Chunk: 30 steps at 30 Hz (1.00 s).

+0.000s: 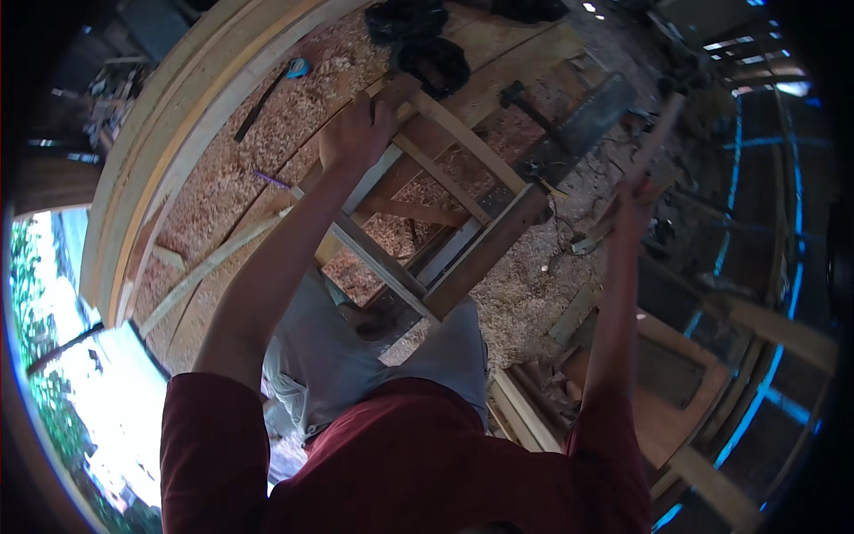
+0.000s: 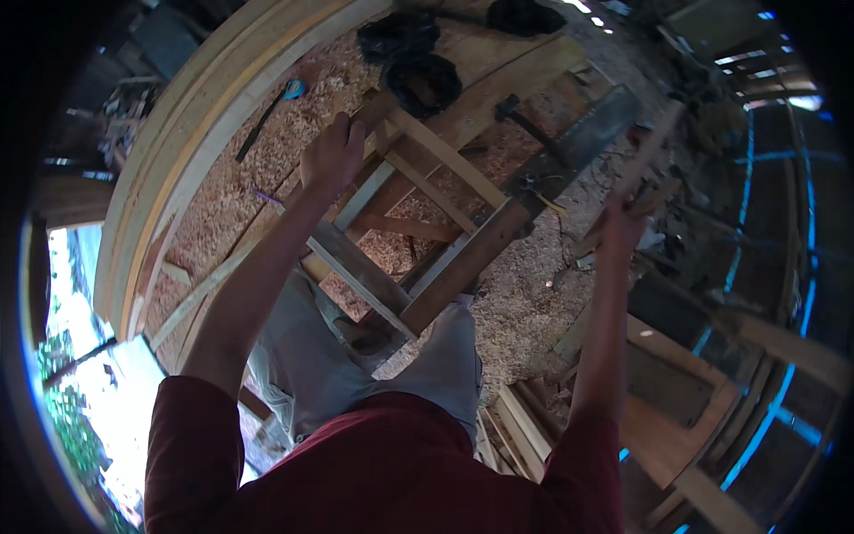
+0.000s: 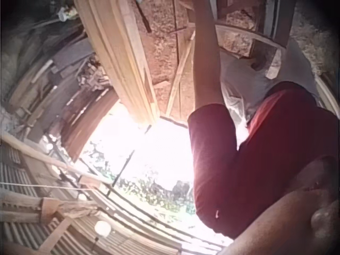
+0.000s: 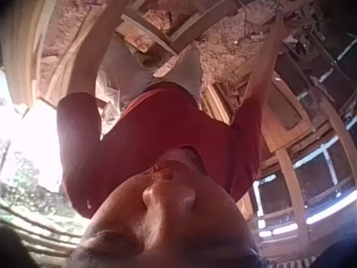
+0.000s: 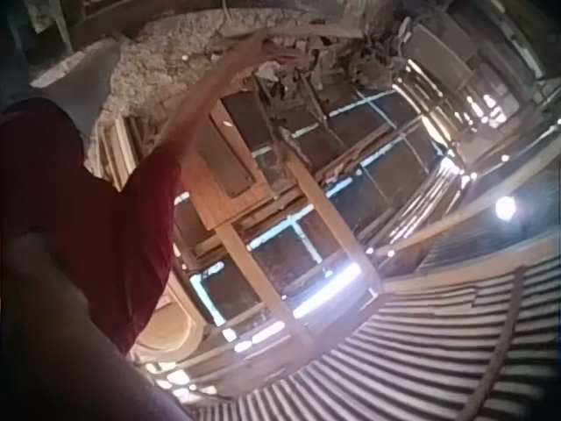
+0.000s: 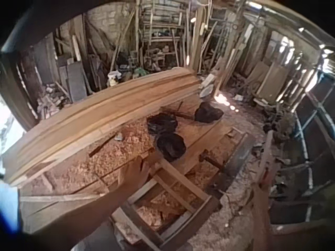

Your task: Hammering nails into wooden strips to assemble a structure, possibly for a chair or small furniture.

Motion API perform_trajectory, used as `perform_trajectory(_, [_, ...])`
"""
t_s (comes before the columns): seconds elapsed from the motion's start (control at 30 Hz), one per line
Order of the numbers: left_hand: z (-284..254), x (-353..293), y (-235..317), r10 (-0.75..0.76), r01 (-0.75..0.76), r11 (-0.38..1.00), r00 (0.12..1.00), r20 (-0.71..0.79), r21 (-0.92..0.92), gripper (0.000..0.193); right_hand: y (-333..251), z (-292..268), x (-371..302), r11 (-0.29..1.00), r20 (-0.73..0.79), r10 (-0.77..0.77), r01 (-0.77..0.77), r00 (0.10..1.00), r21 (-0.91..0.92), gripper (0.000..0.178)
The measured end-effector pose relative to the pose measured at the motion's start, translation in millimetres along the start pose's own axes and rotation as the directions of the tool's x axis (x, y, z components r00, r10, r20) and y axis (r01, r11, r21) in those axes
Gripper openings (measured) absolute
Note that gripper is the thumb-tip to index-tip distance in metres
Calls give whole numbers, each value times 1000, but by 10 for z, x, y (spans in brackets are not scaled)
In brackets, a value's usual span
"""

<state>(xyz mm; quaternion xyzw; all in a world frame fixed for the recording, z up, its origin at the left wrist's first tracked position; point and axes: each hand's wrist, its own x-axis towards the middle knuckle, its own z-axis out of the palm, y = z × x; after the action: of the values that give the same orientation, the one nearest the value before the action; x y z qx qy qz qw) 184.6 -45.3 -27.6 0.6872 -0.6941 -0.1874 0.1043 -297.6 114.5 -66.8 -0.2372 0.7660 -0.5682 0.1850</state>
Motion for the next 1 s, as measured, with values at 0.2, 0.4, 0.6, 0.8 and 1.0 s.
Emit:
perform_trajectory(0.2, [467,247,-565,246,-265,959,955,-165,-102,45,-904,-48,-2616,970,164,94,-53,982,-235,43])
perform_trajectory(0.4, [264,146,-684,663,-716,694,676,-321,-76,41,-908,298,-3523,965,275,-67,132,959,-226,42])
perform_trajectory(0.6, [-71,-95,-843,283,-47,223,959,19,-974,49,-1217,739,-3748,944,381,-151,247,912,-217,40])
perform_trajectory(0.8, [-149,-280,-689,364,-97,403,929,63,-910,59,-911,857,-3742,893,361,-219,335,907,-301,40])
perform_trajectory(1.0, [31,-128,-656,431,-224,468,902,0,-855,62,-945,900,-3876,879,368,-161,302,916,-369,45])
